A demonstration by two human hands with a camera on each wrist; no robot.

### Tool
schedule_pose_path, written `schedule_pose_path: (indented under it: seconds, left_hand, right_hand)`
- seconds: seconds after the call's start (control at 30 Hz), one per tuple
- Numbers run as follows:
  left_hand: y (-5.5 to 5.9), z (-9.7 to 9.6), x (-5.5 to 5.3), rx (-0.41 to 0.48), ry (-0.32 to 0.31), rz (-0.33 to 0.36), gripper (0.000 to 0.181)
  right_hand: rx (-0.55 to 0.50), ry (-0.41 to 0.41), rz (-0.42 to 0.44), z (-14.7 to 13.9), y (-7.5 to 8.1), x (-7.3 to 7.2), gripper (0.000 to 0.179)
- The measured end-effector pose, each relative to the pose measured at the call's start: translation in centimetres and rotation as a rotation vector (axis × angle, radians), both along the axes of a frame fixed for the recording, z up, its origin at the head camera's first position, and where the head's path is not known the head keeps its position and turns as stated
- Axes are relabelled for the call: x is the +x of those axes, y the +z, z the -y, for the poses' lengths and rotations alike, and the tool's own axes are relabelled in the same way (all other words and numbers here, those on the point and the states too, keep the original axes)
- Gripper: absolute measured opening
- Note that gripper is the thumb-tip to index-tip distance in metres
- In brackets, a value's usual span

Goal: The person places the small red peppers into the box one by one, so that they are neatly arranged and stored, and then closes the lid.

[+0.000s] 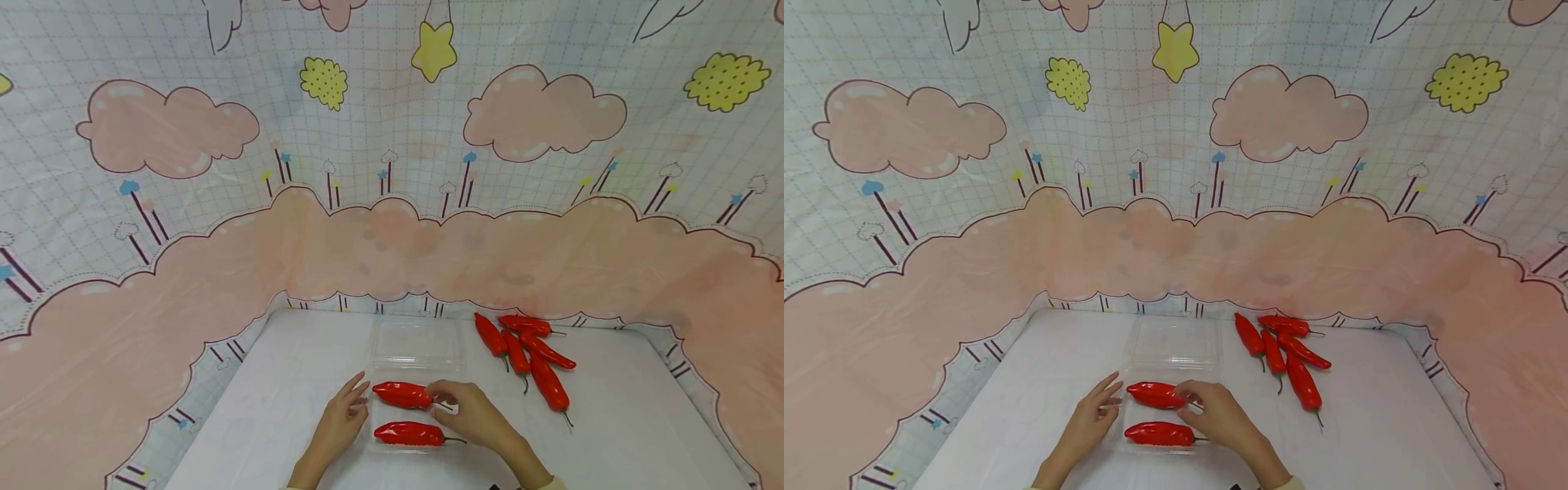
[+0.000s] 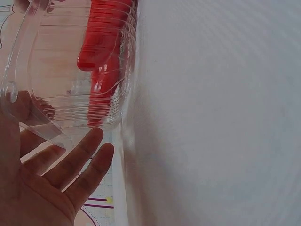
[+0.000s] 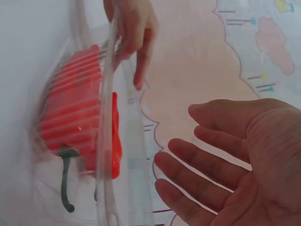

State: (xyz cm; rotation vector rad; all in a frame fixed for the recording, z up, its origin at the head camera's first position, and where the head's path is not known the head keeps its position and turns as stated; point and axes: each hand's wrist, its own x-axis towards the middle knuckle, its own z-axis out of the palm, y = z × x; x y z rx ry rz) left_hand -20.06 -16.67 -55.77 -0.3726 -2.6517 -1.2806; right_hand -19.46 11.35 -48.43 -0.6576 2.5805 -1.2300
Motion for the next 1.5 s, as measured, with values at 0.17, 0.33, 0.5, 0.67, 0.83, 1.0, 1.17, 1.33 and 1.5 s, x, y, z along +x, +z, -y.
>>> schedule_pose_path:
  seconds: [0.17, 0.33, 0.5, 0.67, 0.83, 1.0, 1.17, 1.33, 1.5]
  left_hand:
    - [0.0, 0.0, 0.0, -0.007, -0.003, -0.004, 0.045]
    - [-0.1, 0.0, 0.0, 0.002, -0.005, -0.002, 0.045]
    - [-0.1, 0.0, 0.0, 0.011, -0.008, 0.004, 0.045]
    - [-0.1, -0.1, -0.1, 0.004, 0.0, 0.01, 0.045]
    - [0.0, -0.1, -0.1, 0.002, 0.002, 0.007, 0.045]
    - [0.0, -0.1, 0.0, 0.001, 0.004, 0.009, 0.045]
    - [0.0, -0.1, 0.1, 0.005, 0.007, 0.014, 0.046]
    - [-0.1, -0.1, 0.0, 0.0, 0.009, 0.006, 0.045]
    - [0.0, -0.1, 0.1, 0.001, 0.016, 0.023, 0.045]
  right_hand:
    - [0.021, -0.03, -0.054, -0.8, 0.3, -0.2, 0.035]
    - [0.026, -0.057, -0.069, -1.5, 0.7, -0.3, 0.034]
    - [0.017, -0.091, -0.073, -2.2, 0.9, -0.5, 0.033]
    - [0.013, -0.149, -0.064, -3.0, 1.1, -0.6, 0.035]
    - [0.01, -0.203, -0.061, -3.9, 1.2, -0.8, 0.035]
    - [0.004, -0.274, -0.075, -5.2, 1.4, -1.1, 0.036]
    - [-0.008, -0.328, -0.085, -6.5, 1.5, -1.3, 0.039]
    - [-0.011, -0.345, -0.12, -7.9, 1.2, -1.8, 0.04]
    - [-0.005, -0.367, -0.155, -9.4, 0.9, -2.1, 0.039]
